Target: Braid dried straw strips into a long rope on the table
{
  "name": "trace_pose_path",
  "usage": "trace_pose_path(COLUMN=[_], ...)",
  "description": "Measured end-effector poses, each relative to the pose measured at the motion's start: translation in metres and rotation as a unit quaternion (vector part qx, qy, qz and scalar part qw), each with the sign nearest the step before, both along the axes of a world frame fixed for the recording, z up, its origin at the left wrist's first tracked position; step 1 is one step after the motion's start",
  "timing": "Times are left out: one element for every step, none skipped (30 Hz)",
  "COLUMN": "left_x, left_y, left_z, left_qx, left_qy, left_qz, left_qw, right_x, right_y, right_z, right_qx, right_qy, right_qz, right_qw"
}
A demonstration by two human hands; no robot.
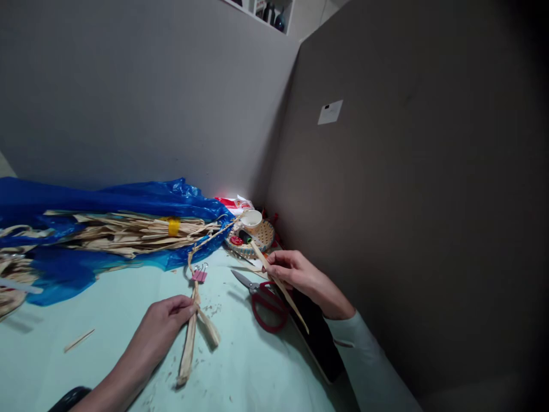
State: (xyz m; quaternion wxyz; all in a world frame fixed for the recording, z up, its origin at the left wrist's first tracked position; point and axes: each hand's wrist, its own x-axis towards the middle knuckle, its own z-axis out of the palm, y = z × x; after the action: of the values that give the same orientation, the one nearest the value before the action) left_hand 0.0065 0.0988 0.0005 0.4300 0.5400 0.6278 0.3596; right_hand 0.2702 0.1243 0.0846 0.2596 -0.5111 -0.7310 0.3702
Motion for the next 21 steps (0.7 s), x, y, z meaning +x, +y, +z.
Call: trace_pose_path(left_x=[0.0, 0.0, 0.0, 0.0, 0.0, 0.0, 0.0, 0.0, -0.001, -0.001, -0.001, -0.001, 0.0, 0.0, 0.0, 0.001, 0.001, 0.001, 0.001, 0.001, 0.0], left_y=[0.0, 0.0, 0.0, 0.0, 0.0, 0.0, 0.001, 0.001, 0.001, 0.001, 0.001, 0.001, 0.0, 0.0, -0.001, -0.001, -0.001, -0.002, -0.002, -0.002, -0.002], left_z=[0.001, 0.001, 0.001, 0.0, 0.0, -0.001, -0.002, -0.002, -0.003, -0.003, -0.002, -0.002, -0.002, -0.001, -0.001, -0.001, 0.0, 0.0, -0.001, -0.001, -0.001], left_qx=[0.001, 0.001, 0.002, 0.001, 0.0, -0.001, -0.001, 0.001, 0.003, 0.005, 0.005, 0.004, 0.002, -0.003, -0.008, -0.016, -0.025, -0.035, -0.045, -0.055, -0.064], left_qy=[-0.002, -0.005, -0.007, -0.01, -0.013, -0.016, -0.018, -0.019, -0.02, -0.025, -0.031, -0.039, -0.047, -0.056, -0.062, -0.066, -0.069, -0.072, -0.077, -0.082, -0.088], left_qz=[0.0, -0.001, -0.001, -0.001, 0.0, 0.0, 0.0, -0.001, -0.001, -0.001, -0.001, 0.001, 0.003, 0.006, 0.008, 0.01, 0.011, 0.012, 0.012, 0.011, 0.009], left_qw=[1.0, 1.0, 1.0, 1.0, 1.0, 1.0, 1.0, 1.0, 1.0, 1.0, 0.999, 0.999, 0.999, 0.998, 0.998, 0.998, 0.997, 0.997, 0.996, 0.995, 0.994], right_x=[-0.002, -0.003, -0.004, -0.005, -0.006, -0.006, -0.007, -0.008, -0.01, -0.013, -0.016, -0.02, -0.024, -0.028, -0.032, -0.036, -0.039, -0.041, -0.043, -0.044, -0.044], right_y=[0.0, 0.002, 0.005, 0.009, 0.014, 0.019, 0.023, 0.026, 0.029, 0.03, 0.03, 0.029, 0.028, 0.025, 0.022, 0.018, 0.015, 0.012, 0.009, 0.007, 0.006], right_z=[-0.002, -0.004, -0.007, -0.01, -0.014, -0.017, -0.02, -0.023, -0.026, -0.029, -0.031, -0.034, -0.036, -0.038, -0.04, -0.04, -0.041, -0.041, -0.04, -0.04, -0.039], right_qx=[-0.026, -0.044, -0.05, -0.049, -0.045, -0.042, -0.041, -0.043, -0.046, -0.05, -0.052, -0.049, -0.039, -0.021, 0.002, 0.026, 0.047, 0.061, 0.069, 0.074, 0.076], right_qy=[0.052, 0.086, 0.099, 0.103, 0.105, 0.107, 0.111, 0.115, 0.118, 0.123, 0.129, 0.136, 0.14, 0.141, 0.138, 0.13, 0.116, 0.1, 0.088, 0.078, 0.071], right_qz=[0.009, 0.011, 0.007, 0.0, -0.007, -0.011, -0.013, -0.013, -0.01, -0.008, -0.007, -0.009, -0.012, -0.016, -0.019, -0.018, -0.013, -0.004, 0.006, 0.012, 0.017], right_qw=[0.998, 0.995, 0.994, 0.993, 0.993, 0.993, 0.993, 0.992, 0.992, 0.991, 0.99, 0.99, 0.989, 0.99, 0.99, 0.991, 0.992, 0.993, 0.994, 0.994, 0.994])
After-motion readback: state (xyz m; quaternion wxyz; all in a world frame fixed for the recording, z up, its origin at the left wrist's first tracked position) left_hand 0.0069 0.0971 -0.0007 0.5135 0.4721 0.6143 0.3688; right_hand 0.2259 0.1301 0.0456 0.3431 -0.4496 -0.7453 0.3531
